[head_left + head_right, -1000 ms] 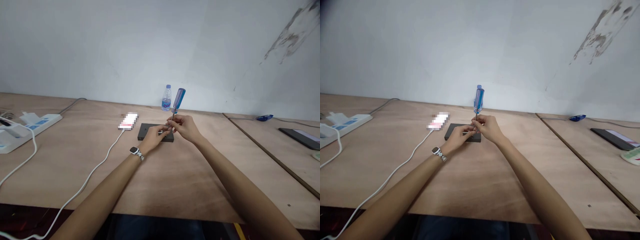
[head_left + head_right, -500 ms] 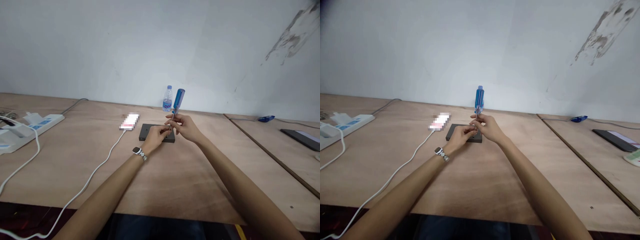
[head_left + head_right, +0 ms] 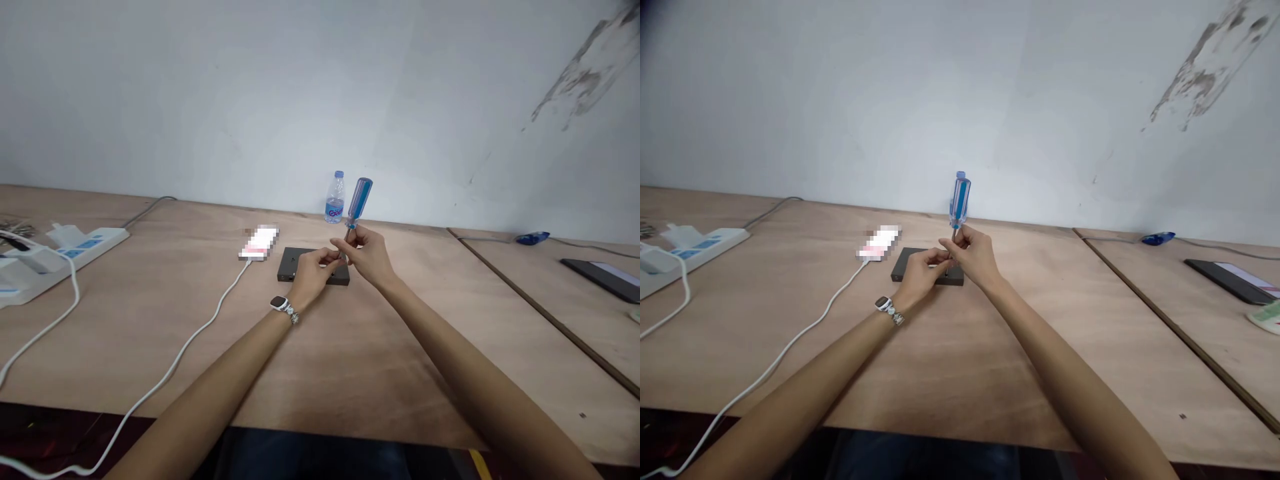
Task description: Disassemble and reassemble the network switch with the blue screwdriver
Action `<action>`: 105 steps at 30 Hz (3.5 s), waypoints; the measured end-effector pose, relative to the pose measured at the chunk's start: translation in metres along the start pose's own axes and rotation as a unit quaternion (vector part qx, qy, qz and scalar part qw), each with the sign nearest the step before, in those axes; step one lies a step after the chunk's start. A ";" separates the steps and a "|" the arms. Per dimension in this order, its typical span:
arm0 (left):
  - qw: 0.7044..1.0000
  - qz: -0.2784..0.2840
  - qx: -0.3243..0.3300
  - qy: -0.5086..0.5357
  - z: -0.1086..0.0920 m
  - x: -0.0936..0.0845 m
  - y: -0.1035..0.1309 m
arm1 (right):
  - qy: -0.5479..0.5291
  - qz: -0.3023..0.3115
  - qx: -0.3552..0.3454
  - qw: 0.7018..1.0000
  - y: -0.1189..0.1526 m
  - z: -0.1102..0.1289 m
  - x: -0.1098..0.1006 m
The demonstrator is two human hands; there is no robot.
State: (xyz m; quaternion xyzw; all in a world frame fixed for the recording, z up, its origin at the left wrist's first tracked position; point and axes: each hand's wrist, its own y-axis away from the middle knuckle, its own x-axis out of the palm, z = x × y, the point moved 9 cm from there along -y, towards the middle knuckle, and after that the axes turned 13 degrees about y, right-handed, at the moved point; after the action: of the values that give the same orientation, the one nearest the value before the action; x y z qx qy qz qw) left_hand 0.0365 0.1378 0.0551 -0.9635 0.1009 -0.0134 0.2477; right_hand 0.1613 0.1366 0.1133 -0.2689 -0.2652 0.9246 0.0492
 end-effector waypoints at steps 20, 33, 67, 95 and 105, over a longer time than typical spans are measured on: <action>1.000 0.011 0.012 -0.013 -0.004 -0.004 0.001 | 0.024 -0.022 -0.037 0.999 0.003 0.004 -0.006; 0.938 0.167 0.070 -0.295 -0.003 -0.013 0.036 | -0.031 0.051 0.010 0.998 0.002 -0.005 0.004; 0.877 0.297 -0.054 -0.374 0.047 0.000 -0.031 | -0.232 0.012 0.245 0.941 0.092 -0.095 0.008; 0.859 0.156 -0.014 -0.488 0.004 -0.013 -0.005 | -0.233 -0.009 0.238 0.943 0.083 -0.093 0.004; 0.901 0.196 -0.023 -0.386 0.034 -0.001 -0.018 | -0.177 -0.016 0.145 0.973 0.043 -0.065 0.002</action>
State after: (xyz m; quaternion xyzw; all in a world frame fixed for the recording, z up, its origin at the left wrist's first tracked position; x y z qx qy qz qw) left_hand 0.0415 0.1694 0.0334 -0.8593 0.1845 0.4109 0.2423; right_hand 0.1963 0.1303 0.0434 -0.0861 -0.1370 0.9853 0.0550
